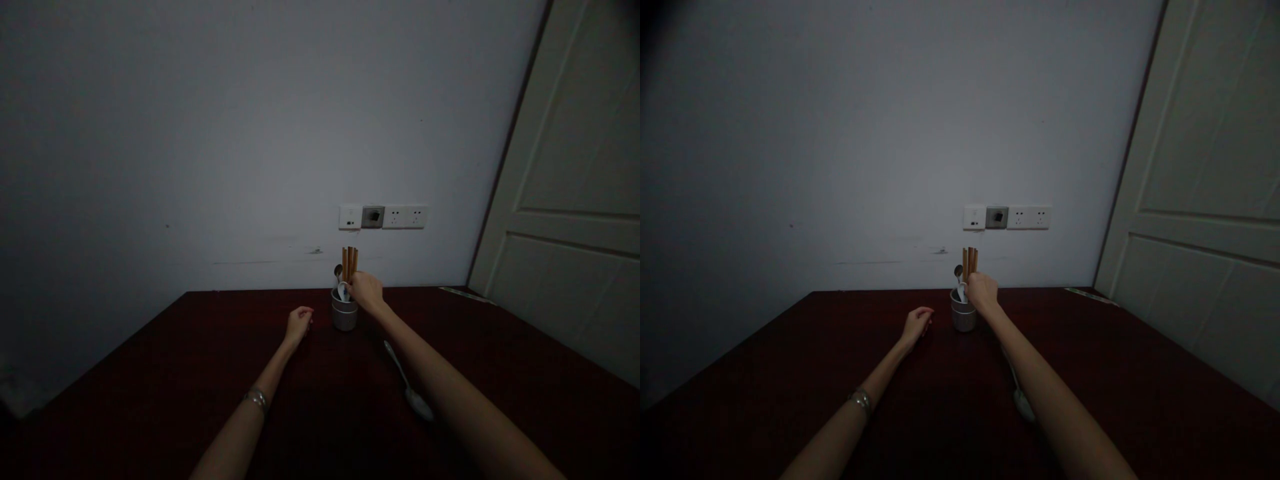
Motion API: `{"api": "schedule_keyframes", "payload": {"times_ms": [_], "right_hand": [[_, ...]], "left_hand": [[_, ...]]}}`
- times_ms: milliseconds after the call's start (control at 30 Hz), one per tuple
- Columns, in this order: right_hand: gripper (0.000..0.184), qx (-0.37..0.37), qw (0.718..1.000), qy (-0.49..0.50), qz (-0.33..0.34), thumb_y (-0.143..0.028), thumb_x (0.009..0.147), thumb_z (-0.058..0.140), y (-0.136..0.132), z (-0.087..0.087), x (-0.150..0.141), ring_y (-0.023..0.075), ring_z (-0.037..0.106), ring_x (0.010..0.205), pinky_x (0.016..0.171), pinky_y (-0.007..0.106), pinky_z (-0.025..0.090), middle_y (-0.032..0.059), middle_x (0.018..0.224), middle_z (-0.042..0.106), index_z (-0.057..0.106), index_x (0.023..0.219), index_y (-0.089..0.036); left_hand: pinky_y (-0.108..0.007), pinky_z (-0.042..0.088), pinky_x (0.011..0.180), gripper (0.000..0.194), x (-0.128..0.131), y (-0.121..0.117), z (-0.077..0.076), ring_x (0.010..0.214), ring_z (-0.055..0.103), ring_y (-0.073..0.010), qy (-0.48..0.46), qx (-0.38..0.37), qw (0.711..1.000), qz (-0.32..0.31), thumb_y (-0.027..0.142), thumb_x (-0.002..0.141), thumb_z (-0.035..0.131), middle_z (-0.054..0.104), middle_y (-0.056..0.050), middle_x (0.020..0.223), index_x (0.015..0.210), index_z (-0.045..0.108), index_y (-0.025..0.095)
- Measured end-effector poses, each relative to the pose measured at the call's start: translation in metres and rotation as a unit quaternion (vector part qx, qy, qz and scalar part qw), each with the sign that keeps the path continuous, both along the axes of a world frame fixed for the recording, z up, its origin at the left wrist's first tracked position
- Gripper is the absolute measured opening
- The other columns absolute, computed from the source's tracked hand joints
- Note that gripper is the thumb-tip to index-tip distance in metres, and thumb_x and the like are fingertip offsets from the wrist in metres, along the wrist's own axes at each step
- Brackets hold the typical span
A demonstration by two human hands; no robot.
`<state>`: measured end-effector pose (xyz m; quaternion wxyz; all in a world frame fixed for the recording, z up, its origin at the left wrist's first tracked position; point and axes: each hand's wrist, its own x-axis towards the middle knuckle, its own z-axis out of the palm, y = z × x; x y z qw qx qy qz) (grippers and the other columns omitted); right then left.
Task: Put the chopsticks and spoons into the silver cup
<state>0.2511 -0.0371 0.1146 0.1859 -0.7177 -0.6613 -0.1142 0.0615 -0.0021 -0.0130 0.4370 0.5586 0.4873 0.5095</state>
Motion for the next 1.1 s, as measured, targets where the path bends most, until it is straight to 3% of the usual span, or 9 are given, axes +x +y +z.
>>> {"api": "schedule_keyframes", "payload": {"times_ms": [400,1100], "right_hand": [[0.029,-0.016,1.000,-0.010,-0.008,-0.035,0.081,0.048,0.0019,-0.0056,-0.0012,0.0257,0.062,0.089,0.070,0.032,0.046,0.0142,0.094,0.066,0.066,0.094,-0.016],[0.027,-0.042,0.999,0.001,-0.005,-0.035,0.081,0.050,0.0015,-0.0040,0.0001,0.0247,0.062,0.090,0.071,0.032,0.046,0.0126,0.096,0.065,0.064,0.095,-0.017]], "left_hand": [[-0.016,0.024,0.032,0.017,0.0011,-0.0074,0.0087,0.035,0.037,-0.0049,0.004,-0.007,1.000,-0.002,0.012,0.073,0.044,0.047,0.005,0.052,0.082,0.058,0.012],[-0.015,0.024,0.034,0.018,0.0002,-0.0060,0.0079,0.034,0.036,-0.0041,0.019,0.000,1.000,-0.003,0.010,0.071,0.043,0.047,0.005,0.050,0.082,0.058,0.011]]}}
